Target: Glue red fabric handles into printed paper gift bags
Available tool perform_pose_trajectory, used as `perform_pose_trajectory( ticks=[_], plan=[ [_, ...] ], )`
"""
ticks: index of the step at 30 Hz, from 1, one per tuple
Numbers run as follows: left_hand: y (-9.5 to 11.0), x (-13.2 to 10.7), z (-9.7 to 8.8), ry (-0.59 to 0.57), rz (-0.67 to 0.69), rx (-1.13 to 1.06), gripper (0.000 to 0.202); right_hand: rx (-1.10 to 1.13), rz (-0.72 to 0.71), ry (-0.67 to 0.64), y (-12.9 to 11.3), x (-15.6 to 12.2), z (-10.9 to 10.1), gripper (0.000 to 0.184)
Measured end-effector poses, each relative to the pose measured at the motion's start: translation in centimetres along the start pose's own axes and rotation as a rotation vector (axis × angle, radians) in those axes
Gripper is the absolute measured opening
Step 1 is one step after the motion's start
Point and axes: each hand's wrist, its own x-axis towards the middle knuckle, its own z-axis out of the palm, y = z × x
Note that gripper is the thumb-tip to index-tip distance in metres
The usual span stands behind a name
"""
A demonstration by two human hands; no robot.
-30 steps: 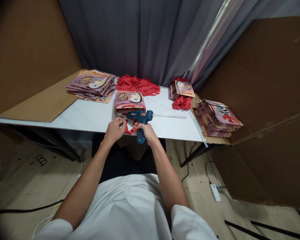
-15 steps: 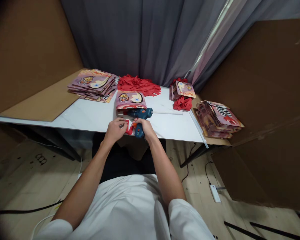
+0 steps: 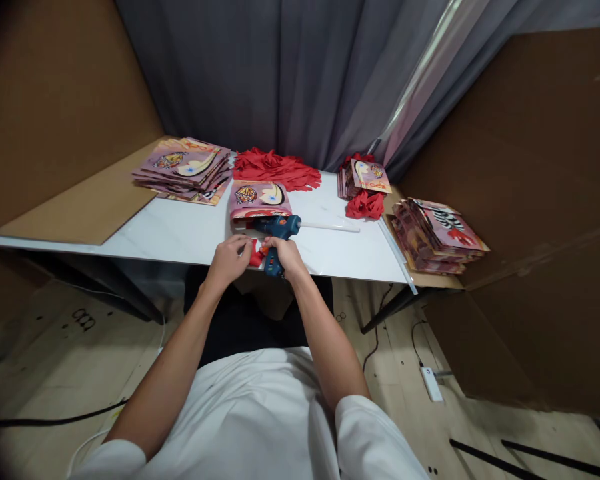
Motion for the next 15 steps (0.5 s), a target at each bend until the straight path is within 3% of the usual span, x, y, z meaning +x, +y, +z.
perform_pose_trajectory(
  ticks=[8,15],
  plan=[
    [-0.16,0.07,-0.07,-0.007,-0.009,0.013,0.037,0.051,0.028,-0.083,-0.41,-0.82,-0.82,0.018],
    [-0.31,0.06,0.06,-0.007,-0.006,0.016,0.037,0.017,0.065,-0.073,-0.77,-0.16,-0.73,0.016]
  ],
)
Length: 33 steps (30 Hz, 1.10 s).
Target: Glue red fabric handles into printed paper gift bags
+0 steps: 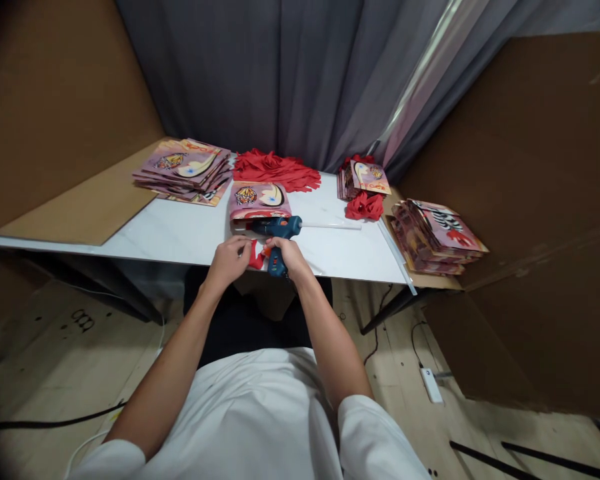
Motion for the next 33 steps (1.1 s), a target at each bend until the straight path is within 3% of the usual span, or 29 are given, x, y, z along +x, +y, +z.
perform_pose_trajectory(
  ticks=[17,26,33],
  plan=[
    [0.1,-0.1,0.4,0.009,-0.01,0.02,0.037,-0.047,-0.058,0.032,1.0,0.7,-0.2,0.015],
    [-0.2,-0.1,0.5,0.02,0.01,0.018,0.033,-0.037,-0.099,0.025,0.6,-1.1,-0.1,0.021],
    [-0.3,-0.2,0.5,0.029,0.021,0.018,0.035,-0.218,-0.146,0.007,0.0,-1.8,-0.2,0.021]
  ],
)
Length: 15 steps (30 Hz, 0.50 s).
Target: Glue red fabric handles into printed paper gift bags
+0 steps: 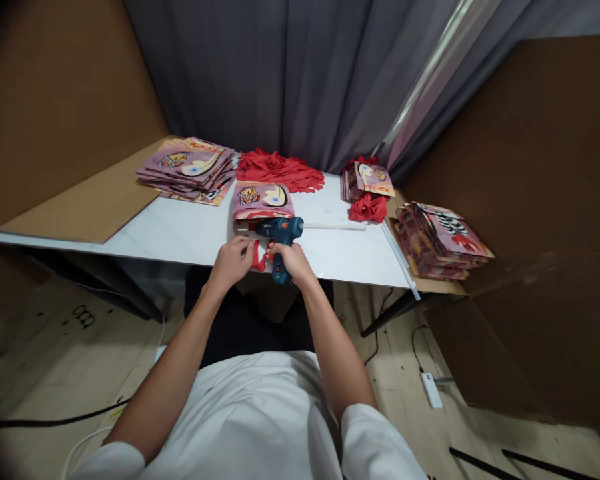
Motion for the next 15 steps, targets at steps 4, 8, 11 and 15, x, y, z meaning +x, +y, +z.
perform_pose_trajectory(
  ticks=[4,8,11,15],
  plan=[
    [-0.1,0.1,-0.1,-0.001,0.0,0.003,0.034,-0.105,0.041,-0.024,-1.2,0.0,0.1,0.019],
    [-0.1,0.2,-0.3,-0.008,0.004,0.003,0.035,-0.161,0.046,-0.056,-1.5,0.4,-0.4,0.015],
    [-0.1,0.3,-0.4,-0.009,0.008,0.002,0.035,-0.096,0.044,-0.06,-0.8,0.9,-0.8,0.015],
    [-0.2,0.3,-0.4,-0.006,0.013,0.002,0.035,0.063,0.068,-0.102,0.1,1.5,-1.2,0.022]
  ],
)
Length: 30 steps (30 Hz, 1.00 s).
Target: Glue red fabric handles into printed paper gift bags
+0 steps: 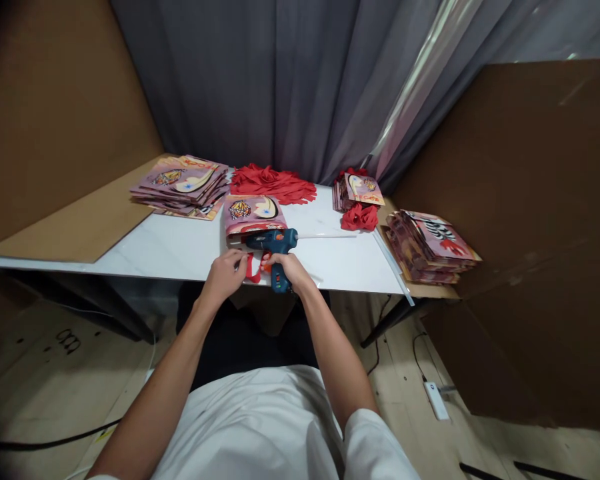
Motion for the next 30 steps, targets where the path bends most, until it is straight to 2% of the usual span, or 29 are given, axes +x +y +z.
perform_pose_trajectory(
  ticks=[4,9,13,19,23,30],
  plan=[
    [-0.2,-0.1,0.2,0.009,0.005,-0.001,0.035,0.135,0.006,-0.024,0.5,0.0,-0.4,0.029],
    [-0.5,-0.2,0.4,0.031,-0.003,0.003,0.036,0.282,-0.084,-0.027,1.2,-0.7,-1.5,0.031],
    [-0.5,-0.3,0.5,0.045,0.0,0.001,0.036,0.312,-0.105,-0.031,1.4,-0.9,-2.0,0.032],
    [-0.7,-0.4,0.6,0.065,0.0,0.016,0.039,0.349,-0.049,-0.044,1.1,-0.6,-2.0,0.031],
    [-0.9,-0.4,0.6,0.061,0.008,0.042,0.039,0.387,-0.032,0.001,1.2,-0.6,-2.0,0.03],
    [-0.9,-0.3,0.5,0.069,0.013,0.054,0.037,0.407,-0.056,-0.009,1.3,-0.6,-1.9,0.026]
  ],
)
